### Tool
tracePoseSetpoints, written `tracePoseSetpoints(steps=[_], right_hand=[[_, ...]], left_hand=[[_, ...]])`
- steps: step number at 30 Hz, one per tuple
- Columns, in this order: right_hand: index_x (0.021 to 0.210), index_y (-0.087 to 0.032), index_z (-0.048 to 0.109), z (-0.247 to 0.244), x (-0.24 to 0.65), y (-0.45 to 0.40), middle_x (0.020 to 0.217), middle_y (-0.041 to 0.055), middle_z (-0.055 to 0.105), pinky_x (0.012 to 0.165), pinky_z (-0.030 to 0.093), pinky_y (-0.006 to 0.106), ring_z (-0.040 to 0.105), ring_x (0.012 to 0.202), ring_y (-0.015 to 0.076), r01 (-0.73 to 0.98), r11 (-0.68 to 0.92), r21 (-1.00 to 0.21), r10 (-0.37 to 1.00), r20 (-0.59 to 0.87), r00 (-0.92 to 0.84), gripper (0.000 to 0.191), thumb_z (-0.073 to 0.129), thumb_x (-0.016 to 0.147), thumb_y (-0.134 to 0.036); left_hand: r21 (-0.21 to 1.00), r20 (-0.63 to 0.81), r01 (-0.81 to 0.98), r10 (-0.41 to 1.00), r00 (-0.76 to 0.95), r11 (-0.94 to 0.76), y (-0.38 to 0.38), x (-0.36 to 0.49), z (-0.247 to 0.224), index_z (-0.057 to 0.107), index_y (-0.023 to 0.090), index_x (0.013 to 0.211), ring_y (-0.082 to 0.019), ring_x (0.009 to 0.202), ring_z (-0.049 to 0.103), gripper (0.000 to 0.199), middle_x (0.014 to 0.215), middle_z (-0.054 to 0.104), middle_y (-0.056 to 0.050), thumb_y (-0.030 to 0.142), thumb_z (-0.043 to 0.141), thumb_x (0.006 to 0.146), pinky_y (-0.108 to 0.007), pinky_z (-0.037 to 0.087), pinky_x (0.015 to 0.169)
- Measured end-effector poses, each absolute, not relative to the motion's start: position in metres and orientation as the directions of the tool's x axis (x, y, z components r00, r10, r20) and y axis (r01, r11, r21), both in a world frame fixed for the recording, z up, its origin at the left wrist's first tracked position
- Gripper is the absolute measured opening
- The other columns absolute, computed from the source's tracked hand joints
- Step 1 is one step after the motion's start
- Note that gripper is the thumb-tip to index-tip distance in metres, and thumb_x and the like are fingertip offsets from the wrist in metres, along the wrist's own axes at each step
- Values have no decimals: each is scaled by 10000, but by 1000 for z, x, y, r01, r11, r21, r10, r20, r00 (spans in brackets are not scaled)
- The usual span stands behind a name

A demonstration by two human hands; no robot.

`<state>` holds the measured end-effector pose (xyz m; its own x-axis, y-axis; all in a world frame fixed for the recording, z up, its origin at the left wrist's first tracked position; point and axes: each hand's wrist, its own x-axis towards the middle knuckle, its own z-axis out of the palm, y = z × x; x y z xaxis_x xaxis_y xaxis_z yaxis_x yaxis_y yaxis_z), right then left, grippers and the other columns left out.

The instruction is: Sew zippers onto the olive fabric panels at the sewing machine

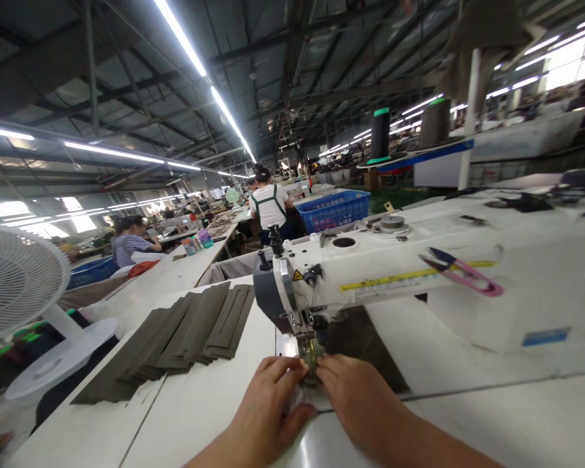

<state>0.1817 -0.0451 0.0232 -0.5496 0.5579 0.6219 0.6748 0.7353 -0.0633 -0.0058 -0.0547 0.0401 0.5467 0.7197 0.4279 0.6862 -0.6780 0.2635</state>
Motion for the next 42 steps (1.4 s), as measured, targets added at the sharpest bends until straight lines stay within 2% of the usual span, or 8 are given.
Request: tracePoseSetpoints(steps=[4, 6, 9, 12, 28, 34, 37, 42], right_hand=[[706, -189, 649, 43, 182, -42, 693, 18, 675, 628, 506, 274, 638, 637, 166, 726, 625, -288, 772, 371, -517, 282, 406, 833, -126], [794, -165, 671, 37, 181, -47, 799, 53, 699, 682, 524, 292, 659, 724, 182, 708, 666, -236, 723, 439, -533, 287, 392, 824, -104], [1003, -92, 660, 16, 181, -58, 1027, 135, 670, 804, 527, 303, 640, 934, 202, 682, 731, -18, 544, 618, -568, 382, 347, 792, -35], [977, -76, 676, 3, 181, -62, 1019, 142, 669, 794, 541, 284, 644, 930, 196, 691, 714, 114, 458, 670, -584, 432, 323, 746, 15], [941, -52, 672, 8, 174, -40, 960, 145, 687, 790, 536, 271, 662, 846, 196, 720, 689, 85, 499, 665, -556, 372, 391, 715, 42], [1000, -35, 652, 3, 179, -42, 1047, 148, 661, 828, 531, 292, 642, 926, 209, 729, 665, 163, 495, 635, -593, 436, 350, 696, 47], [1018, -50, 648, -4, 182, -45, 1098, 154, 637, 833, 533, 301, 626, 972, 211, 732, 643, 225, 484, 622, -616, 482, 320, 679, 53], [1029, -76, 647, -8, 184, -42, 1089, 133, 646, 840, 526, 277, 625, 973, 188, 730, 655, 196, 496, 617, -611, 500, 313, 685, 67]], left_hand=[[125, 441, 765, 726, 527, -632, -44, 3, 38, 583, 154, 832, -209, 733, 582, 120, 797, 615, -47, 187, 653, 740, -348, 489, 671], [48, 430, 747, 689, 584, -663, -42, 6, 34, 574, 153, 769, -201, 683, 586, 20, 733, 601, -44, 141, 591, 770, -340, 488, 642], [-15, 428, 699, 627, 651, -715, -49, 7, 27, 586, 138, 845, -196, 678, 601, 94, 781, 618, -60, 81, 536, 790, -333, 510, 637], [-35, 458, 701, 613, 644, -712, -57, 5, 25, 590, 130, 896, -197, 682, 610, 121, 828, 631, -68, 70, 521, 816, -321, 531, 620], [-26, 441, 706, 626, 643, -707, -35, 6, 30, 617, 151, 886, -179, 642, 565, 154, 769, 608, -60, 123, 466, 872, -295, 518, 594], [180, 442, 709, 700, 560, -682, -45, -1, 30, 614, 157, 948, -222, 868, 616, 145, 995, 626, -103, 129, 532, 831, -355, 546, 753], [109, 512, 677, 625, 589, -728, -51, -5, 29, 603, 153, 994, -246, 1032, 591, 177, 1112, 623, -122, 125, 495, 856, -438, 482, 912], [96, 535, 615, 562, 631, -782, -46, -3, 32, 604, 154, 902, -174, 971, 630, 191, 983, 683, -82, 73, 433, 879, -395, 438, 969]])
